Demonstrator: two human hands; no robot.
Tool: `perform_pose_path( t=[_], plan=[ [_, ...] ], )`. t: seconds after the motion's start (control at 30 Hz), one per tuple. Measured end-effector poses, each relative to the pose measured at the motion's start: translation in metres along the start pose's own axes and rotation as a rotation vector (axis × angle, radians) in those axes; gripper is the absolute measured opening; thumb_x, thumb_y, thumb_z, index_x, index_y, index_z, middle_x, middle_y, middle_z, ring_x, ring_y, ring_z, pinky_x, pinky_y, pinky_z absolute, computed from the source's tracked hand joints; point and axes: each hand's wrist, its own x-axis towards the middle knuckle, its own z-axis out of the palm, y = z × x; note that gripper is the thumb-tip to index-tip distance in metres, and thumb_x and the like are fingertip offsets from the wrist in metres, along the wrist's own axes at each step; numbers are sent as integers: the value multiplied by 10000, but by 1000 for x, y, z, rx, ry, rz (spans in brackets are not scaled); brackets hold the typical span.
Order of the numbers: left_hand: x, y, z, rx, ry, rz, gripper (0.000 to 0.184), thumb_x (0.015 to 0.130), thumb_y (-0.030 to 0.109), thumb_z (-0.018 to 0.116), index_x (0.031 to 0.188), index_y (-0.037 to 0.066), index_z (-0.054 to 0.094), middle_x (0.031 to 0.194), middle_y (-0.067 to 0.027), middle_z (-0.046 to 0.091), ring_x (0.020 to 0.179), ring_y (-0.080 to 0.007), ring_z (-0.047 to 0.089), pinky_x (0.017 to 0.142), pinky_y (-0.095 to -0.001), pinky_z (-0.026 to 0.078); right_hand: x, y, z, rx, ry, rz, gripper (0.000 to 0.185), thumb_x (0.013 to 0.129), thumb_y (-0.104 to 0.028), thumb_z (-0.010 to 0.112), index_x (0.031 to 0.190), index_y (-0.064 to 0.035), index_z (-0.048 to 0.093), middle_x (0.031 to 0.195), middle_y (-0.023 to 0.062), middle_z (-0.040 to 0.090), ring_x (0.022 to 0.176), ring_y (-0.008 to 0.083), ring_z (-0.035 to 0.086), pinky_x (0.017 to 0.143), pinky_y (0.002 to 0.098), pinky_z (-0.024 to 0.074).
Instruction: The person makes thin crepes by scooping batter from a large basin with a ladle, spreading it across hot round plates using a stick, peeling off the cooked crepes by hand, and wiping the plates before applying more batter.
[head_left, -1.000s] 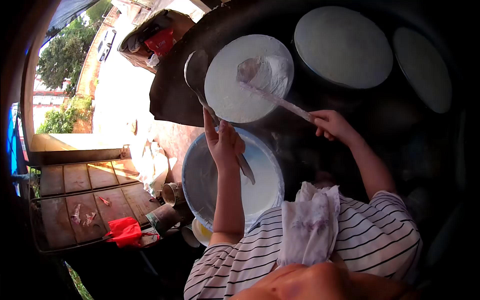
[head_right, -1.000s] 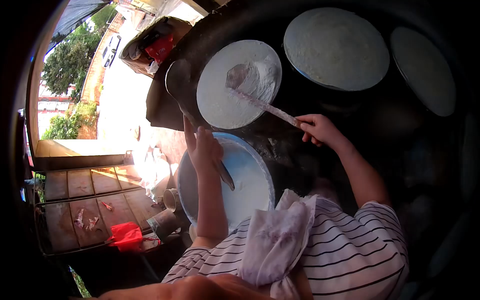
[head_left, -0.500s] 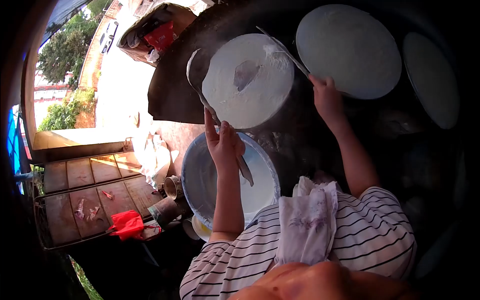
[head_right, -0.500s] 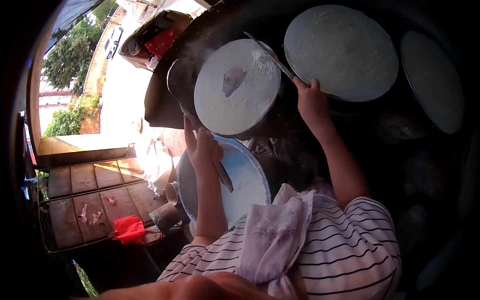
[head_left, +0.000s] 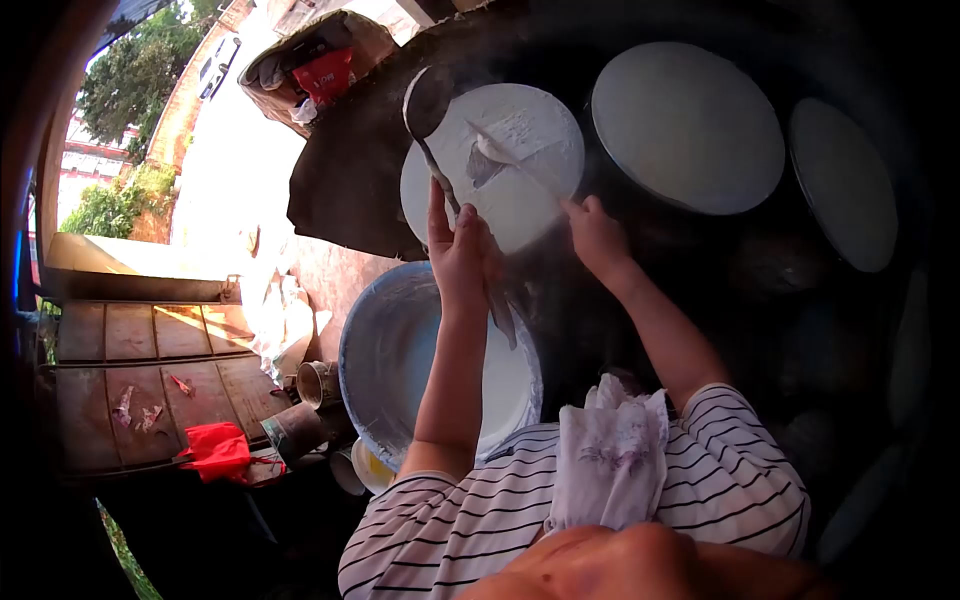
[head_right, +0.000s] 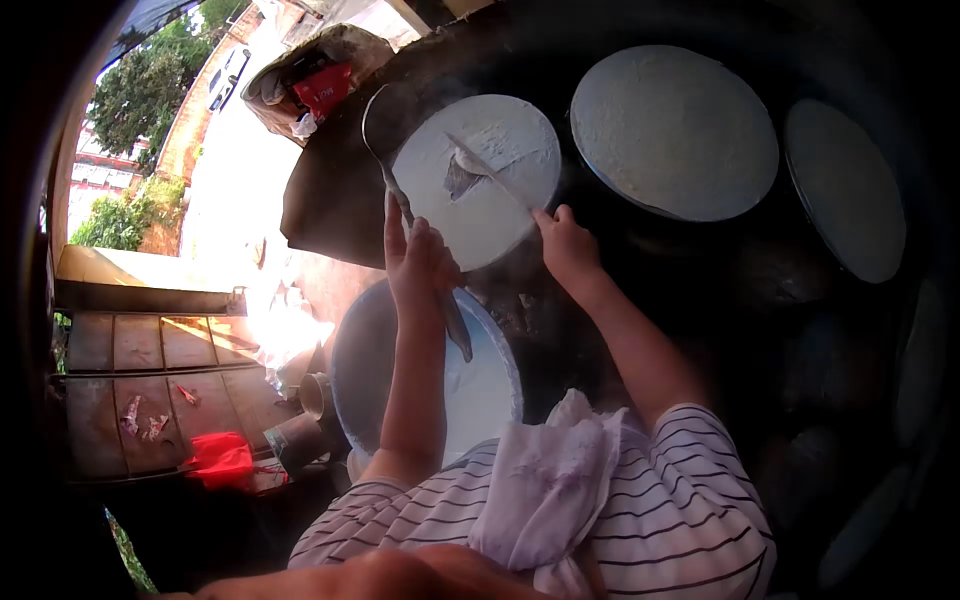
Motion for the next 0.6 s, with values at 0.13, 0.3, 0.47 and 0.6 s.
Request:
perform_pose_path(
  t=[0.13,0.3,0.47,0.6],
  plan=[
    [-12,18,-16,39,-19,7,555,964,102,467,1463,181,236,560,31,337,392,-50,280,351,-226,260,13,33,-32,-23,65,59,289,907,-163,489,1176,-162,597,935,121,507,733,337,603,647,451,512],
    [-6,19,-20,-8,53,16,541,970,101,458,1459,190,244,549,34,313,384,-52,268,351,-230,257,6,9,-17,-36,-33,-135,283,902,-128,497,1163,-156,603,917,99,494,707,316,594,623,431,507],
    [-5,31,-27,72,89,1,530,979,96,420,1460,223,241,533,37,281,370,-57,264,336,-229,258,60,35,-27,-116,14,-182,292,890,-131,509,1155,-183,621,921,110,499,713,305,595,610,415,501],
    [-1,45,-47,34,87,-56,498,993,116,388,1453,249,253,544,42,265,379,-48,277,339,-206,267,52,24,-30,-49,-85,-297,326,868,-91,495,1154,-184,622,942,125,516,709,315,611,619,412,517]
  ],
)
